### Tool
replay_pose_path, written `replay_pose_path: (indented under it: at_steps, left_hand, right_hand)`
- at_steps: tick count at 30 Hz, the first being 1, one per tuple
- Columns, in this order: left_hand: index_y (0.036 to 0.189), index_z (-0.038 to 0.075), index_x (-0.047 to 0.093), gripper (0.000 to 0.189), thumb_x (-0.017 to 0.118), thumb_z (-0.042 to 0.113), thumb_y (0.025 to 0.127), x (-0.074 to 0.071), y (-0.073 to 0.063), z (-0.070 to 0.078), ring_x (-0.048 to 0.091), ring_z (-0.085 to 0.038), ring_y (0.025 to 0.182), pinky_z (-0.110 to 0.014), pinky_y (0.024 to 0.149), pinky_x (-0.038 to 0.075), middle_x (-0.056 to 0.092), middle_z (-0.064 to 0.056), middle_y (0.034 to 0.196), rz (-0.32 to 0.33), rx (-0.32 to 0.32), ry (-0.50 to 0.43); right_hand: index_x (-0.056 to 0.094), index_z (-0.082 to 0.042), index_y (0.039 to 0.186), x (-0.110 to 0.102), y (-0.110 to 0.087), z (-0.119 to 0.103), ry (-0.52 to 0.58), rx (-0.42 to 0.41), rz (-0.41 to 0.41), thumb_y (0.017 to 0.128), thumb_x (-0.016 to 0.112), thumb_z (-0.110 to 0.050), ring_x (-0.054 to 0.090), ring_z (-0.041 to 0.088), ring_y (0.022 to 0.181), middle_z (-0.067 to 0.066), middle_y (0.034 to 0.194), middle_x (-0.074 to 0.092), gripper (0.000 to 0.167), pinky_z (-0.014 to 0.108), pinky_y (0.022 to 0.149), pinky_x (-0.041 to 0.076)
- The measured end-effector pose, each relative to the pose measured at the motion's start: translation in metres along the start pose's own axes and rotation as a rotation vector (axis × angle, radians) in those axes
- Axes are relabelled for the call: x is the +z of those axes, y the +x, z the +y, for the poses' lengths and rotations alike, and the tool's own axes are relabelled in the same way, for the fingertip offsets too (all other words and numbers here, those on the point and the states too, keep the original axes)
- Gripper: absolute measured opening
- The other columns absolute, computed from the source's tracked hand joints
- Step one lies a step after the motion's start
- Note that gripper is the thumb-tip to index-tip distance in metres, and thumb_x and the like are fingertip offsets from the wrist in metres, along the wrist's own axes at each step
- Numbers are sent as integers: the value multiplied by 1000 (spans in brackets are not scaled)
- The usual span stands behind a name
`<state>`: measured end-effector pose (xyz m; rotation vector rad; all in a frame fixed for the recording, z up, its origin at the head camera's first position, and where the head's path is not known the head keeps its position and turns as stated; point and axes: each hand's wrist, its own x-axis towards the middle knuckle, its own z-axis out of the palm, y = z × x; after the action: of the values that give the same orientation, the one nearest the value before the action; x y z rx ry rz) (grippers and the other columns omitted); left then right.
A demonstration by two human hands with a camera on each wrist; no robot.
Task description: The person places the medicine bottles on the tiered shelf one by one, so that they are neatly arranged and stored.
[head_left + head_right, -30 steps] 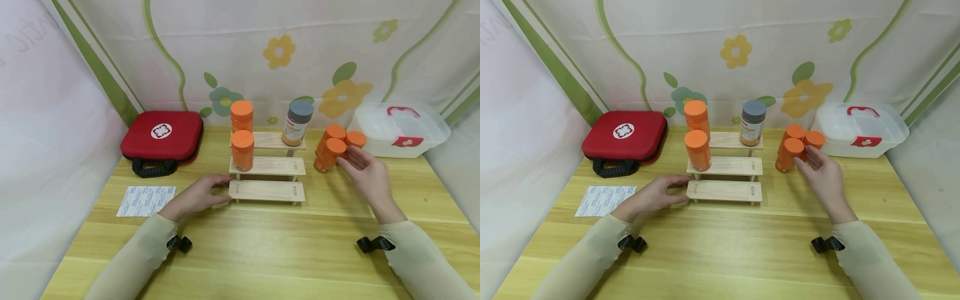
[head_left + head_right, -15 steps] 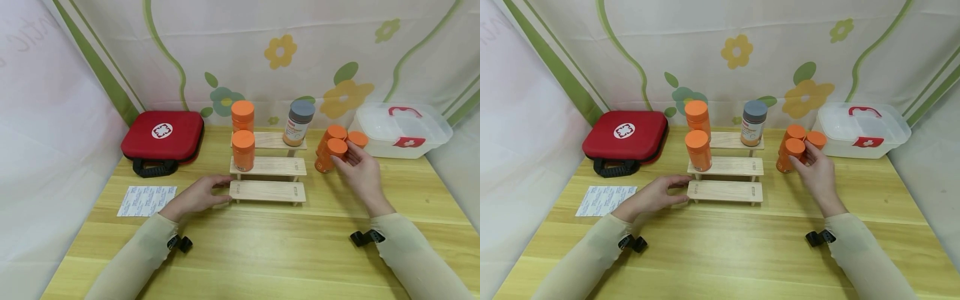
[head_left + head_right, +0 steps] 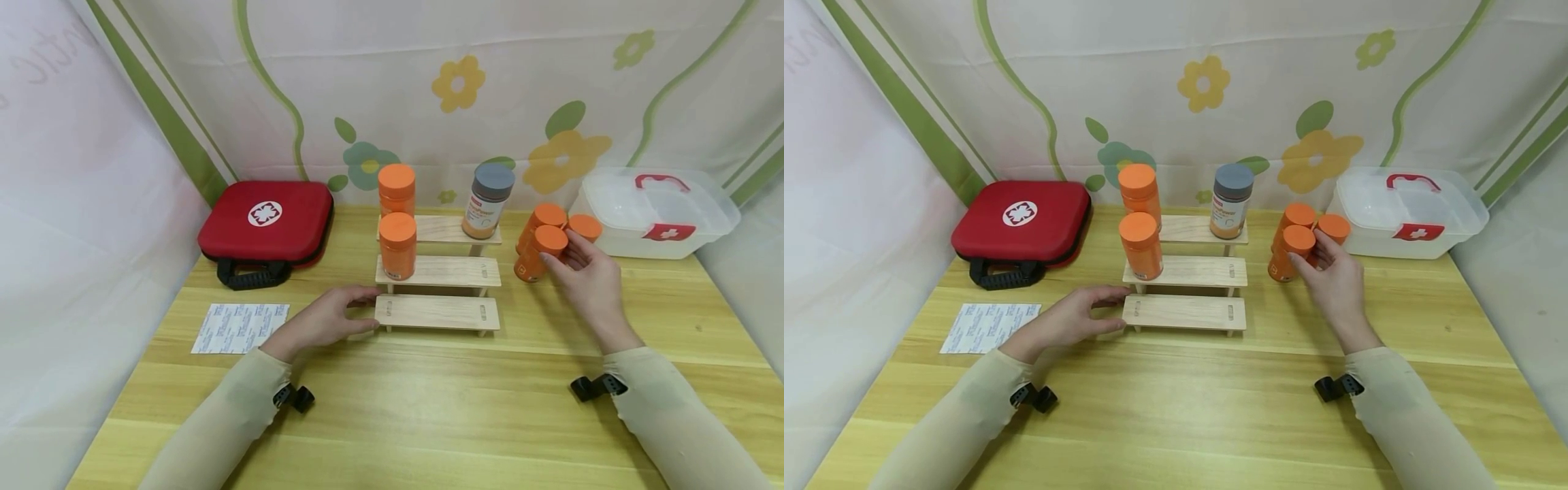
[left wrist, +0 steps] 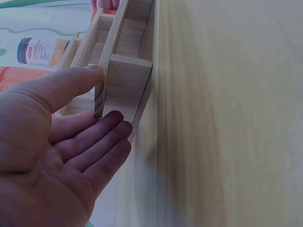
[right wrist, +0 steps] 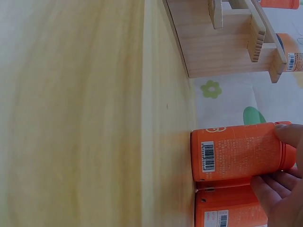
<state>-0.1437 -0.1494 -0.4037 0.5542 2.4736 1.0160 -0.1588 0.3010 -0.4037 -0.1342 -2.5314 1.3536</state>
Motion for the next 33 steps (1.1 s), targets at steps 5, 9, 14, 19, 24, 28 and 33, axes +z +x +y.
replay_pose_path:
  at_steps: [5,9,14,19,24,28,33]
  left_hand:
    - [155,13,59,62,80,29,99,0,0,-1,60,-27,142,-52,123,47,65,-7,152,2,0,8]
    - [155,14,59,62,80,29,99,1,0,0,59,-27,144,-51,124,46,65,-6,153,1,-12,5]
    - [156,14,59,62,80,29,99,1,0,1,58,-27,144,-52,124,46,64,-5,154,1,-15,4]
    - [156,15,58,63,80,29,99,0,0,1,58,-27,145,-51,125,45,63,-5,155,-1,-19,0]
    - [157,15,58,63,80,29,99,0,1,1,58,-26,144,-51,124,46,64,-5,154,-1,-17,1]
    - [157,15,57,64,80,29,99,0,1,1,59,-26,143,-51,124,46,64,-5,153,-4,-13,-7]
    - [157,14,58,63,80,28,99,0,1,0,60,-26,142,-51,123,47,65,-6,152,-4,-4,-10]
  right_hand:
    - [49,-3,161,-1,0,1,1,-4,8,101,78,-25,66,7,125,28,154,58,70,3,96,50]
    - [49,-5,161,-2,0,3,1,4,9,101,77,-25,65,3,124,27,155,58,69,2,96,50]
    - [49,-6,161,-3,1,5,19,11,13,102,77,-21,61,-8,118,28,156,57,68,4,97,50]
    - [49,-6,161,-6,-2,1,28,20,25,101,78,-21,60,-10,116,28,156,58,69,4,97,51]
    - [49,-6,162,-11,-6,-5,41,40,37,100,79,-24,60,-10,114,27,155,59,71,3,96,51]
    - [50,-6,161,-14,-10,-8,47,40,52,98,81,-23,60,-12,112,25,154,60,72,3,95,51]
    - [55,-2,156,-17,-13,-11,54,-1,94,96,84,-15,62,-16,107,27,148,64,68,4,94,52]
